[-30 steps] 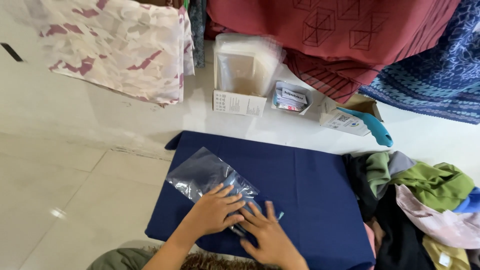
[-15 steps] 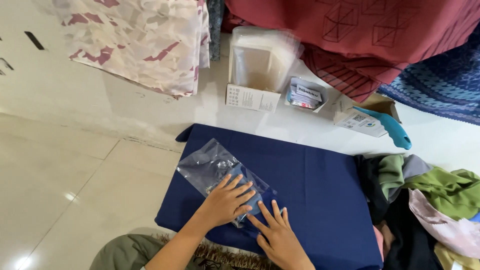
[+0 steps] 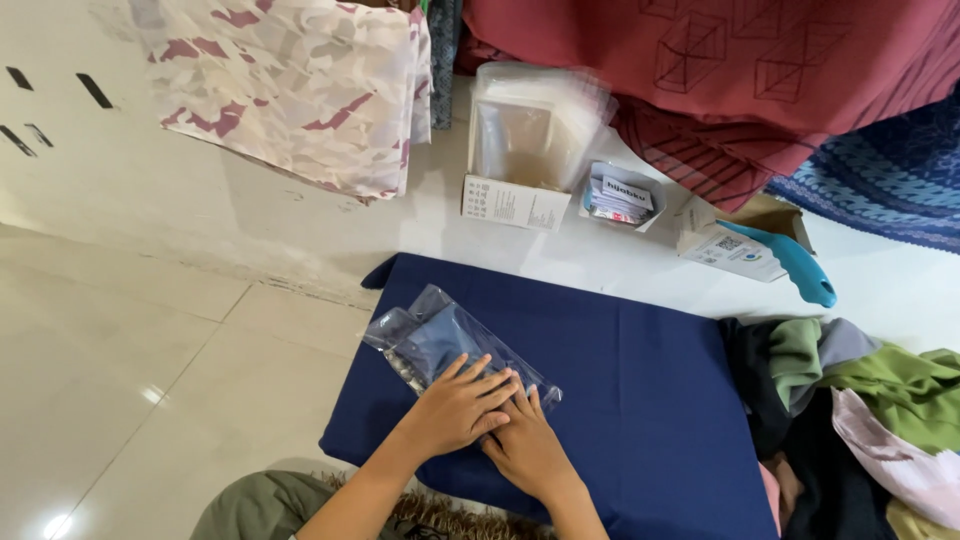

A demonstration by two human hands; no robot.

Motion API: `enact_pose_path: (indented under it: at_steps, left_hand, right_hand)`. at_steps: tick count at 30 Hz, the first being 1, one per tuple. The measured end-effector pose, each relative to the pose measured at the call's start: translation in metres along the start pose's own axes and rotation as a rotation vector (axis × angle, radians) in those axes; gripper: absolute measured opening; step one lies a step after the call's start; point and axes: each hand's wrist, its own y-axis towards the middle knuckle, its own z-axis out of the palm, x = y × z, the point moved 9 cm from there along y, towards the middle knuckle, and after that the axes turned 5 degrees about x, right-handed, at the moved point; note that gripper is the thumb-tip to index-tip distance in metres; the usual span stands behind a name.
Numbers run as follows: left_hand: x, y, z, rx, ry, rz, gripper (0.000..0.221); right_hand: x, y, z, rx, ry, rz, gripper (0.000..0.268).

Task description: Lint rolling, folding, and placing fabric into plastic bags for packaging.

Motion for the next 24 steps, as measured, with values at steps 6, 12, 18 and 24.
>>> enact_pose_path:
  at_steps: [6,12,18,24]
  left_hand:
    - [0.004,0.001,0.001,-0.017,-0.013,-0.013,0.06]
    - [0.005,0.001,-0.001,-0.017,-0.063,-0.04,0.067]
    - [0.013,-0.003,-0.035,-0.144,-0.124,-0.062,0.056]
    - [0.079,-0.023,-0.001,-0.123,0.112,-0.204,0.051]
  right_hand:
    - [-0.004,0.032,0.006,0.018,0.039,0.024,0.066]
    - [-0.002,0.038,0.005,-0.01,-0.014,-0.017,0.071]
    - [0.0,0.034,0.002,-0.194,-0.087,-0.183,0.074]
    - [0.016,0.021,0.0,-0.191,-0.413,-0.232,0.046]
